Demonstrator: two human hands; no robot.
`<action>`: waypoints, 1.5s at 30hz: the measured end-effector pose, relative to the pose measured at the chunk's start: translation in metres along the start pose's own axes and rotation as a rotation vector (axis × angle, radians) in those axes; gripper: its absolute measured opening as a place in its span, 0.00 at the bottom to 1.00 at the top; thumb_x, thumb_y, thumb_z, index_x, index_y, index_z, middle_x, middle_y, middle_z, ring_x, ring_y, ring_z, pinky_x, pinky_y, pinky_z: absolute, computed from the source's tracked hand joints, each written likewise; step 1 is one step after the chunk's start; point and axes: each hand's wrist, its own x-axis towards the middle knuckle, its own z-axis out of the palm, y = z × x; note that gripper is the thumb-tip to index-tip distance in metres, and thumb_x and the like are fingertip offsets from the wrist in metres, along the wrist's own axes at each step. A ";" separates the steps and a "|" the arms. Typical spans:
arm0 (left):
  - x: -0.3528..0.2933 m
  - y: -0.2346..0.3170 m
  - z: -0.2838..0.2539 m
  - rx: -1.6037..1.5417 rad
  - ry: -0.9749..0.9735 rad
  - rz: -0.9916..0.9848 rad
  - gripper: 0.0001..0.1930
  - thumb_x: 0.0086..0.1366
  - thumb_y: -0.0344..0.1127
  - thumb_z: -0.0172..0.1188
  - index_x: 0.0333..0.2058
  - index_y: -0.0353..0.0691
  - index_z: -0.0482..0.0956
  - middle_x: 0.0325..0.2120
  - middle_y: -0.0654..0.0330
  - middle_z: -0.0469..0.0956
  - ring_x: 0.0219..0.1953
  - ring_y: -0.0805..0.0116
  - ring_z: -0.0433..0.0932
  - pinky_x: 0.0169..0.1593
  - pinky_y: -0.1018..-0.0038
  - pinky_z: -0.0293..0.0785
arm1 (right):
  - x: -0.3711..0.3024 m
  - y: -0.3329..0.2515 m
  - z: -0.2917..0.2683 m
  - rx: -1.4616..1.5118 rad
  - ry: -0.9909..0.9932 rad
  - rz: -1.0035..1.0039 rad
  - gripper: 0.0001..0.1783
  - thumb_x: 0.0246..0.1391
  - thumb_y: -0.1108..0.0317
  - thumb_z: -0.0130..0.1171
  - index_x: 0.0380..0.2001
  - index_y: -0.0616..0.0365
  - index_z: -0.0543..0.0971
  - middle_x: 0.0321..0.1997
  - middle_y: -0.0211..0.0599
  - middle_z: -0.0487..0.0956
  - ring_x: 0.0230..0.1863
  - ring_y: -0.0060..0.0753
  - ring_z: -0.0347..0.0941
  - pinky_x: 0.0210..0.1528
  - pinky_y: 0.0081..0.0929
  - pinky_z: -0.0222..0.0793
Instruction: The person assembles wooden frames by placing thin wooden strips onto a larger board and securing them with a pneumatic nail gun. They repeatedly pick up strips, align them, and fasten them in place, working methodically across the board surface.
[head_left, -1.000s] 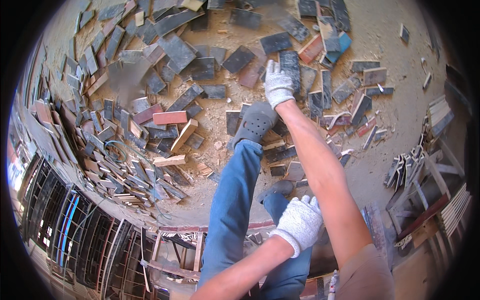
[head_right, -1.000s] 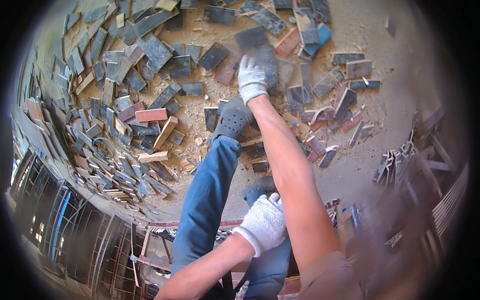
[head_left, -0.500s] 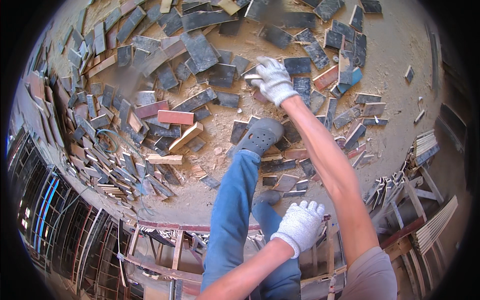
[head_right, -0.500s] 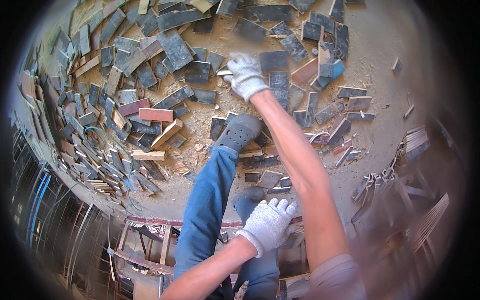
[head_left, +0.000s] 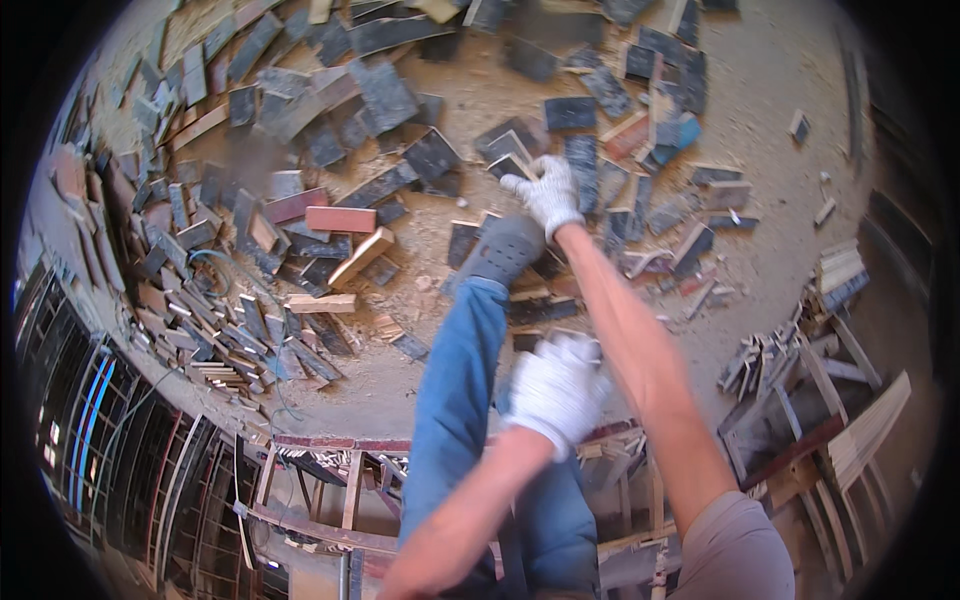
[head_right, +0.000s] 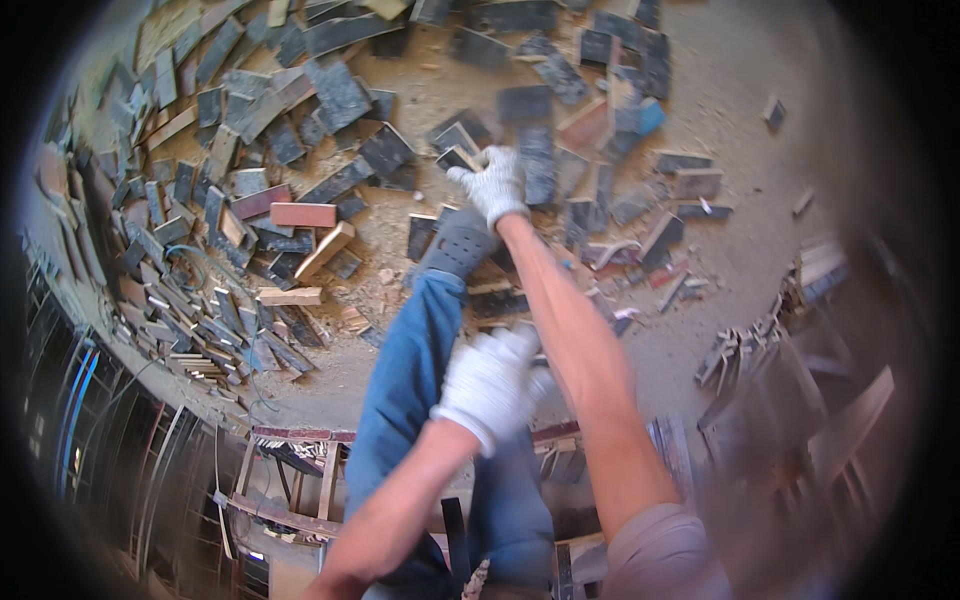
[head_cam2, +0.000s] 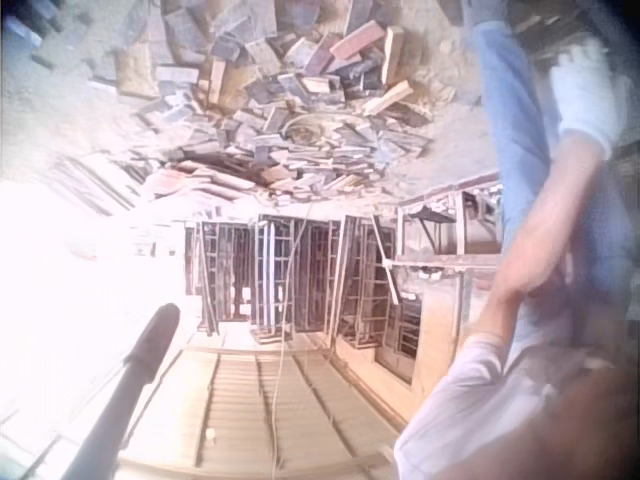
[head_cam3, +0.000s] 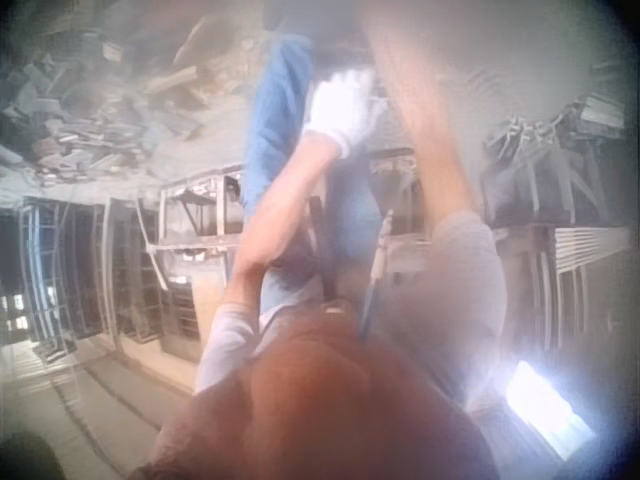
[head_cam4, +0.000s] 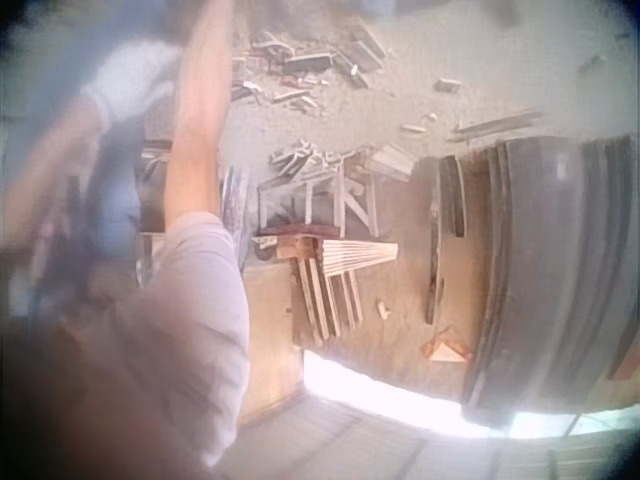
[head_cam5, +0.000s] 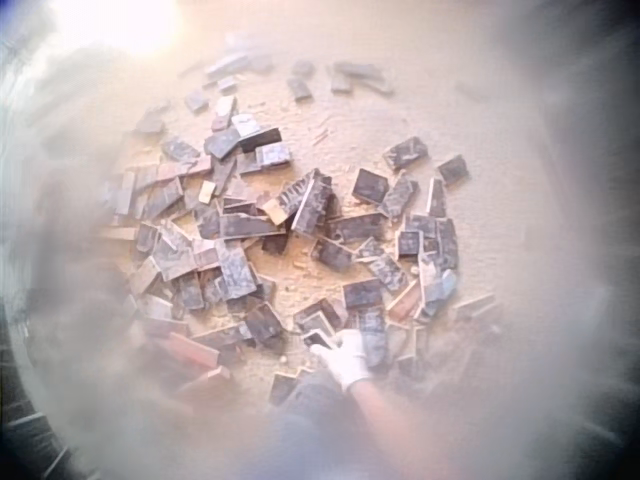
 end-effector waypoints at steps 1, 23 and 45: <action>0.003 -0.007 -0.005 -0.040 0.097 -0.108 0.22 0.61 0.44 0.64 0.50 0.37 0.76 0.39 0.46 0.80 0.42 0.44 0.80 0.45 0.54 0.77 | -0.028 0.002 -0.024 0.142 -0.019 0.142 0.25 0.31 0.53 0.84 0.25 0.59 0.81 0.34 0.40 0.79 0.38 0.43 0.76 0.44 0.42 0.72; -0.364 0.170 0.115 -0.577 -0.738 0.200 0.15 0.69 0.31 0.64 0.52 0.35 0.77 0.37 0.60 0.82 0.35 0.73 0.80 0.40 0.76 0.79 | -0.717 -0.115 -0.259 1.854 1.001 0.411 0.20 0.60 0.78 0.63 0.54 0.62 0.72 0.35 0.38 0.80 0.30 0.23 0.76 0.34 0.23 0.74; -0.679 0.014 0.755 1.170 -1.159 1.570 0.18 0.67 0.33 0.63 0.54 0.36 0.78 0.52 0.53 0.80 0.48 0.62 0.81 0.49 0.68 0.80 | -1.208 -0.166 0.181 1.835 3.175 0.139 0.16 0.66 0.72 0.57 0.54 0.66 0.73 0.47 0.44 0.80 0.41 0.35 0.78 0.44 0.34 0.77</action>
